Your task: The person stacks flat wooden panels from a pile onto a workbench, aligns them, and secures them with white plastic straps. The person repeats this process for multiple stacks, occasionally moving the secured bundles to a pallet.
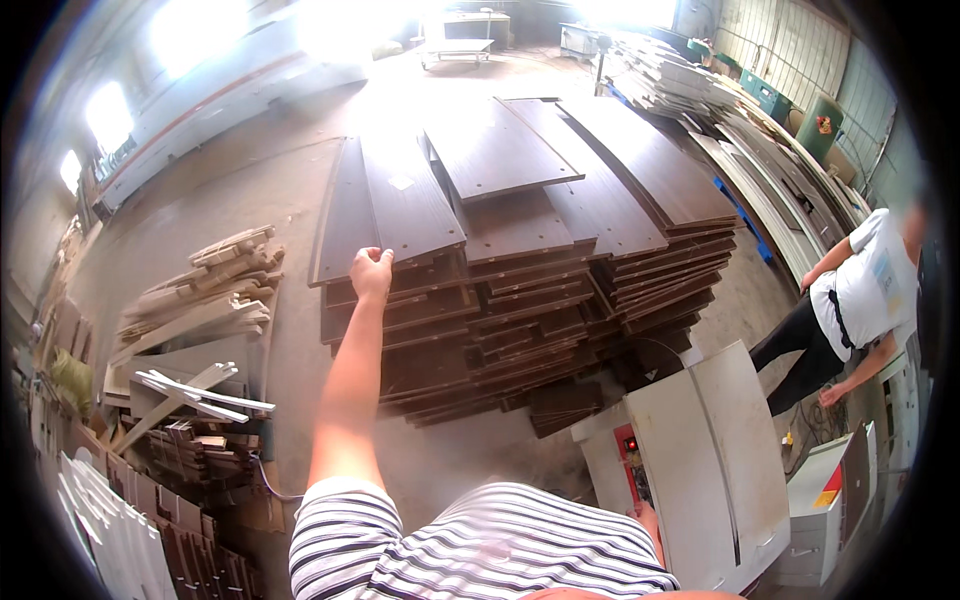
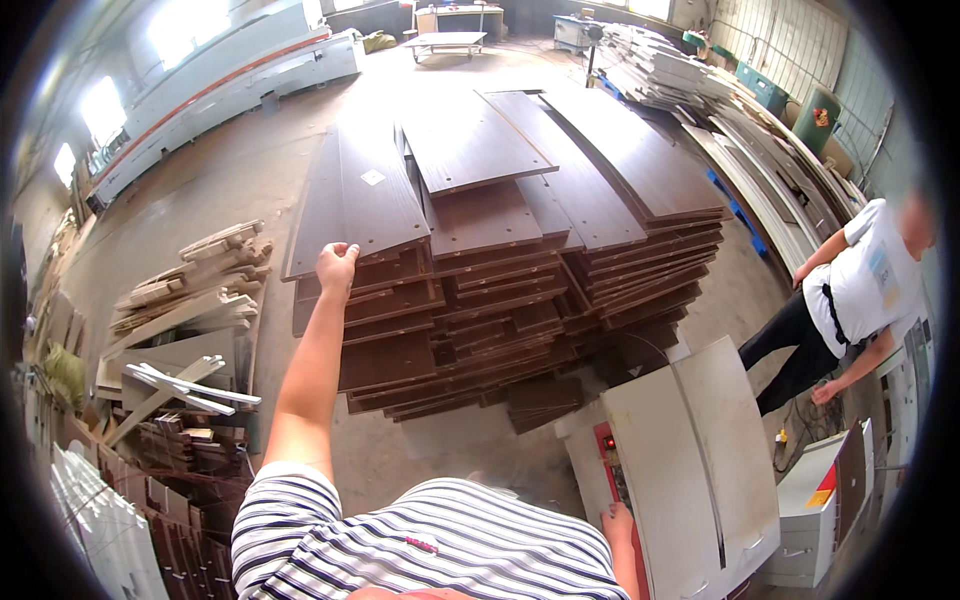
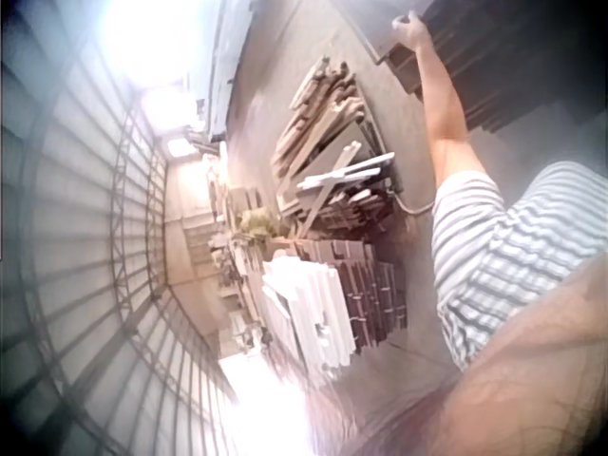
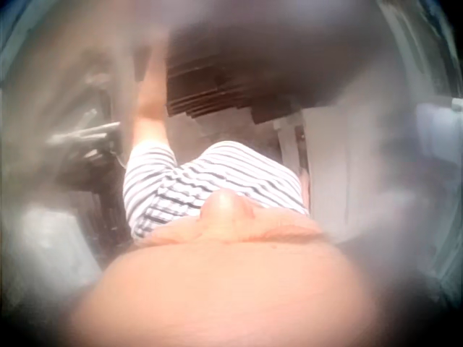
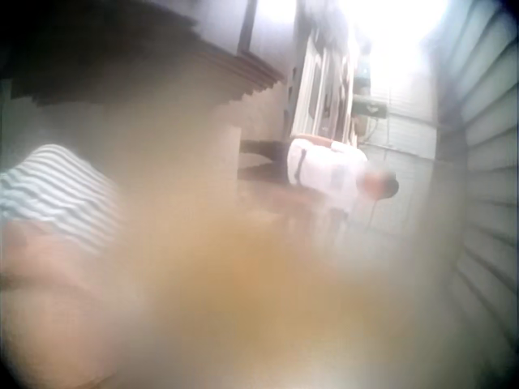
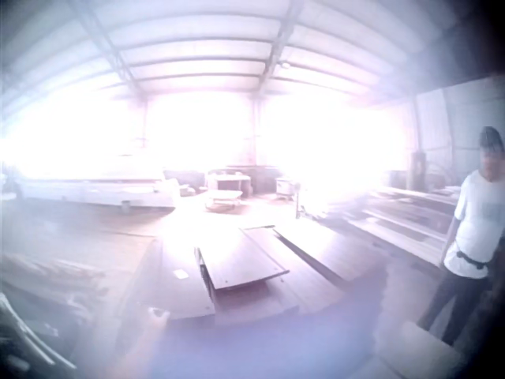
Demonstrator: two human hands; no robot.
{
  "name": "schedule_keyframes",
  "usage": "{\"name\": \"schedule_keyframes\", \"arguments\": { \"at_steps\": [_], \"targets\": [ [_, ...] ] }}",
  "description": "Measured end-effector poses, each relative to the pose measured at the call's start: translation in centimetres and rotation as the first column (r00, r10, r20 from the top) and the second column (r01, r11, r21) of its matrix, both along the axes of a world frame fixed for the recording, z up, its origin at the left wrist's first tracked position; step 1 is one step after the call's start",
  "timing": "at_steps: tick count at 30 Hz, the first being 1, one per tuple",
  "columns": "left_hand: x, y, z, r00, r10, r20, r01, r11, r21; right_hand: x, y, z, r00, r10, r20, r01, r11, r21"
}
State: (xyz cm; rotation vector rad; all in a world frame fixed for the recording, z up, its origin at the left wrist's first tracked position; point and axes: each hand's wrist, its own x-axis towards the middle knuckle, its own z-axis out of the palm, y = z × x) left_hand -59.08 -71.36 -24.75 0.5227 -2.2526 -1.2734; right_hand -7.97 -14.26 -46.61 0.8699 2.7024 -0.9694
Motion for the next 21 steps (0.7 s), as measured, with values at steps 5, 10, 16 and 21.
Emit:
{"name": "schedule_keyframes", "arguments": {
  "at_steps": [5, 10, 16, 21],
  "targets": [
    [-0.7, 1.1, -0.7, 0.998, 0.022, 0.06, -0.044, 0.919, 0.392, 1.7, 0.9, -4.8, 0.997, -0.034, 0.076, 0.035, 0.999, -0.009],
    [-0.4, 2.3, 0.8, 0.997, 0.027, 0.076, -0.059, 0.889, 0.454, 3.3, 3.1, -7.6, 0.988, -0.034, 0.147, 0.041, 0.998, -0.042],
    [3.8, 2.2, -0.6, 0.995, -0.1, 0.03, 0.063, 0.807, 0.587, -4.4, 1.0, 2.4, 0.996, 0.004, -0.084, -0.012, 0.995, -0.094],
    [15.3, 7.1, 3.6, 0.861, -0.503, 0.079, 0.261, 0.569, 0.78, -13.9, -4.8, 13.7, 0.952, -0.101, -0.29, -0.06, 0.865, -0.498]
  ]
}}
